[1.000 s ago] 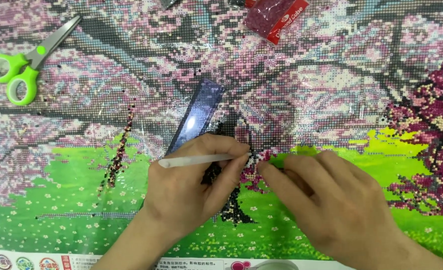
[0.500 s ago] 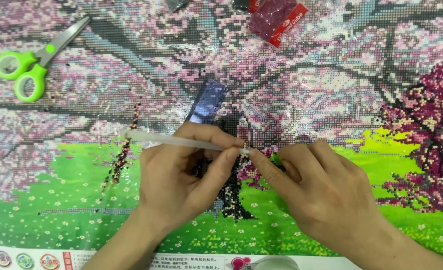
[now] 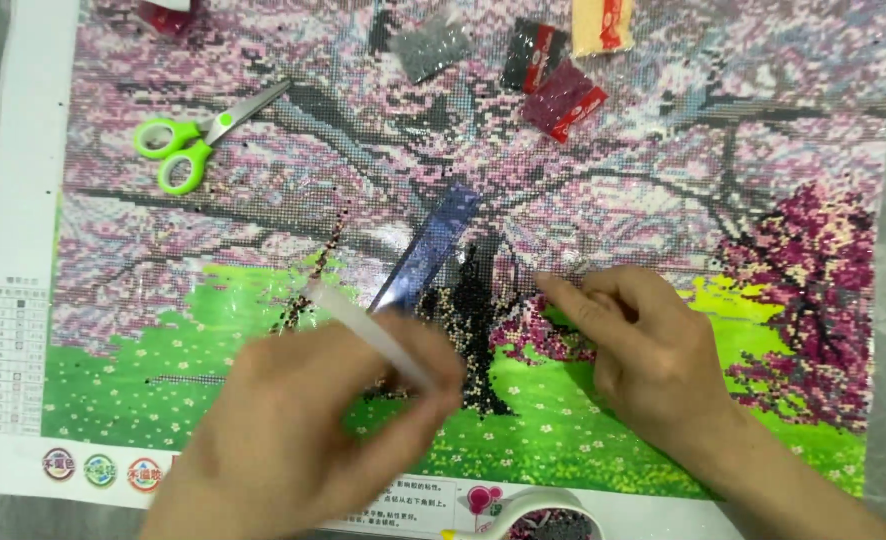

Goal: A person is meticulously placing small resin diamonds onto a sticky canvas to complete a tree-themed mosaic artwork.

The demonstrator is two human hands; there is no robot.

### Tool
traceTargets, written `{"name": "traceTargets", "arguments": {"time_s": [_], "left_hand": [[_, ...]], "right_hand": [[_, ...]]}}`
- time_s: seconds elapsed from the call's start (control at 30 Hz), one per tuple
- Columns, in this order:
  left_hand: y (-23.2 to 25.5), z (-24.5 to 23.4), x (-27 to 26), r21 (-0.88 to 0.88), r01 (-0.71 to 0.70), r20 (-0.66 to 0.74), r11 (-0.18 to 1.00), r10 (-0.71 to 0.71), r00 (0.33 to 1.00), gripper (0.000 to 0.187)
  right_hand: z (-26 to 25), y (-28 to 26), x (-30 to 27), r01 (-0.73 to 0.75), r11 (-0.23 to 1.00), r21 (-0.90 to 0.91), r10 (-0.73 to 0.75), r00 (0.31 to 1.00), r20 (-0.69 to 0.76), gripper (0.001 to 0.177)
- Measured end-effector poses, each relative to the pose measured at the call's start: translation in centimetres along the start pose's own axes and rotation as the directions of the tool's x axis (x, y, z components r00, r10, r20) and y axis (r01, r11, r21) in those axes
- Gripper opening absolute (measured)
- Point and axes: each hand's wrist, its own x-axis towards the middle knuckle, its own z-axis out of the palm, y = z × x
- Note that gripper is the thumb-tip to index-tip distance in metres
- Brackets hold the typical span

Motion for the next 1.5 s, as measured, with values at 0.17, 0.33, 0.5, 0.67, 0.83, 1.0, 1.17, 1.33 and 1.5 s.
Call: {"name": "traceTargets", "arguments": {"time_s": [0.17,0.33,0.5,0.67,0.83,1.0,1.17,1.33,1.5], "left_hand": [[-1.2,1.5,-3.7,0.448,0.298,0.618,0.843,-0.533,0.578,0.016],[-1.4,3.1,-4.4,0.662,0.379,0.588,0.647,-0.761,0.274,0.006],[-1.0,1.4,-3.5,0.492,0.741,0.057,0.457,-0.866,0.497,0.033],[-2.6,2.3,-5.2,0.397,0.785,-0.101,0.476,-0.827,0.552,0.032],[-2.8,3.0,-5.7,0.384,0.808,-0.115,0.448,-0.845,0.523,0.022],[-4.8,3.9,-7.1,0.291,0.844,-0.235,0.451,-0.821,0.520,0.035],[-2.0,2.6,-6.1,0.245,0.880,-0.189,0.407,-0.870,0.455,0.033],[-1.9,2.5,-6.1,0.217,0.865,-0.190,0.453,-0.849,0.492,0.031],[-0.9,2.2,-6.3,0.146,0.888,-0.183,0.437,-0.870,0.458,0.029]], "right_hand": [[0.0,0.3,-0.1,0.051,0.999,0.006,-0.051,0.999,-0.004,0.065],[0.0,0.4,0.1,0.116,0.986,0.120,-0.110,0.992,-0.059,0.056],[0.2,1.1,-0.1,0.168,0.984,-0.068,-0.176,0.972,-0.155,0.053],[-0.1,0.7,0.4,0.200,0.936,-0.290,-0.226,0.972,-0.058,0.059],[0.1,-0.5,0.5,0.216,0.903,-0.371,-0.195,0.976,0.093,0.053],[0.1,-0.6,0.6,0.206,0.903,-0.378,-0.145,0.972,0.182,0.048],[0.3,-0.5,0.7,0.197,0.865,-0.461,-0.032,0.940,0.341,0.057],[0.6,0.8,0.3,0.184,0.895,-0.407,-0.083,0.964,0.254,0.064],[0.2,2.1,-0.1,0.187,0.946,-0.264,-0.246,0.946,-0.209,0.073]]}}
